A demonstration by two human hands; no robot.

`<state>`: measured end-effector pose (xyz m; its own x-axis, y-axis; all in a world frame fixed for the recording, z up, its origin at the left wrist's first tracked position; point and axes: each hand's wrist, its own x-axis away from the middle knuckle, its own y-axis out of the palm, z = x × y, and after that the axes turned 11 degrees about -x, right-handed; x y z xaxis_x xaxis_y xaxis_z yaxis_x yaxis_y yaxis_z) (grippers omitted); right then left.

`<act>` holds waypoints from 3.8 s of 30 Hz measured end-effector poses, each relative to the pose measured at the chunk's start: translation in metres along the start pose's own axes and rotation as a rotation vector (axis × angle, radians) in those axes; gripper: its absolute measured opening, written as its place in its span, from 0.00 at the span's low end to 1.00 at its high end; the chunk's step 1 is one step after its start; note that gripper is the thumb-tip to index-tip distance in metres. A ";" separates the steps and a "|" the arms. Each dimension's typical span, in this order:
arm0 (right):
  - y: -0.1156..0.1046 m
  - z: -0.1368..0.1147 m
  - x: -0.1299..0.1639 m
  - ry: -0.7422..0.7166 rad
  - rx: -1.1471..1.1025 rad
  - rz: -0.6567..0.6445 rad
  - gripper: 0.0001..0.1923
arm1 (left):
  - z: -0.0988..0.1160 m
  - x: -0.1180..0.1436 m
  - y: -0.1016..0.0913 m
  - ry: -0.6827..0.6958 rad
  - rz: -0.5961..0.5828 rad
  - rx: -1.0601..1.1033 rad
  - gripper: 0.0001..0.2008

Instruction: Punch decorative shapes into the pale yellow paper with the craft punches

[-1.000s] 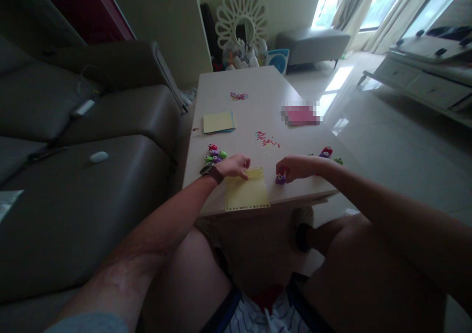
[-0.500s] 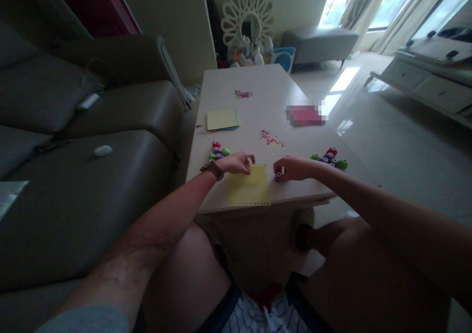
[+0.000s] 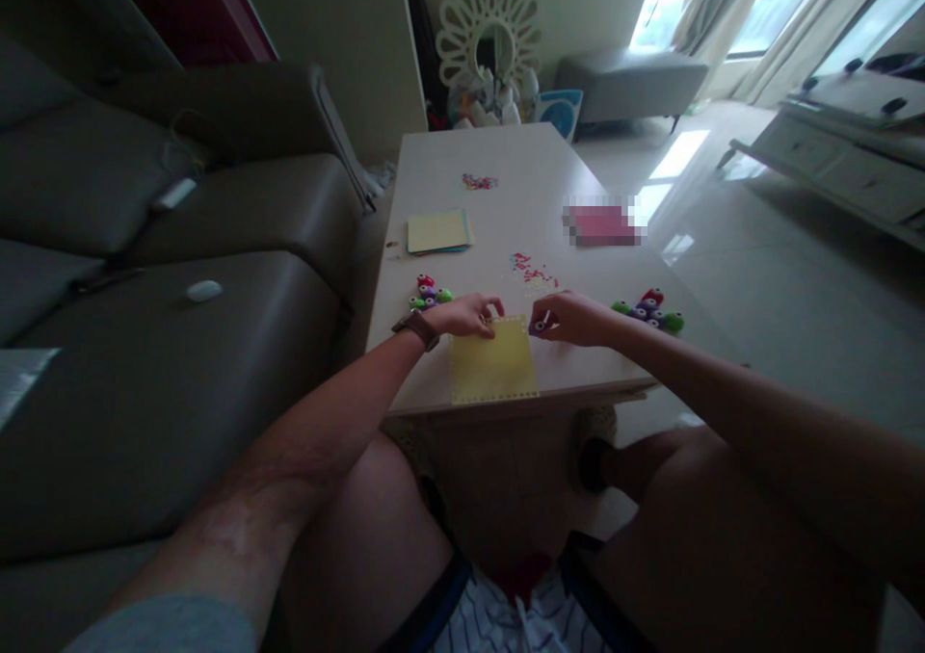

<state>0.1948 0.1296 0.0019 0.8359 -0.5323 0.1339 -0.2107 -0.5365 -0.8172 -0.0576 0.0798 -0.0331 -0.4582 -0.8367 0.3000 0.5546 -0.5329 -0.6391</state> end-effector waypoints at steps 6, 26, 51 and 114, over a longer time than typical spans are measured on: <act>0.001 0.000 -0.001 -0.009 0.028 -0.001 0.08 | 0.000 0.001 0.000 -0.001 -0.002 0.019 0.23; 0.003 0.005 -0.003 0.029 0.029 0.025 0.05 | -0.001 0.003 -0.002 -0.035 0.002 0.009 0.26; 0.018 0.002 -0.007 0.017 -0.036 -0.120 0.12 | 0.005 -0.001 0.006 0.007 0.119 -0.287 0.27; 0.016 0.001 -0.022 0.492 -0.662 -0.158 0.03 | 0.034 -0.020 0.030 -0.182 -0.041 -0.466 0.30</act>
<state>0.1732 0.1328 -0.0148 0.5960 -0.5615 0.5740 -0.4922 -0.8203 -0.2913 -0.0080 0.0767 -0.0337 -0.3211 -0.8470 0.4237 0.1506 -0.4874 -0.8601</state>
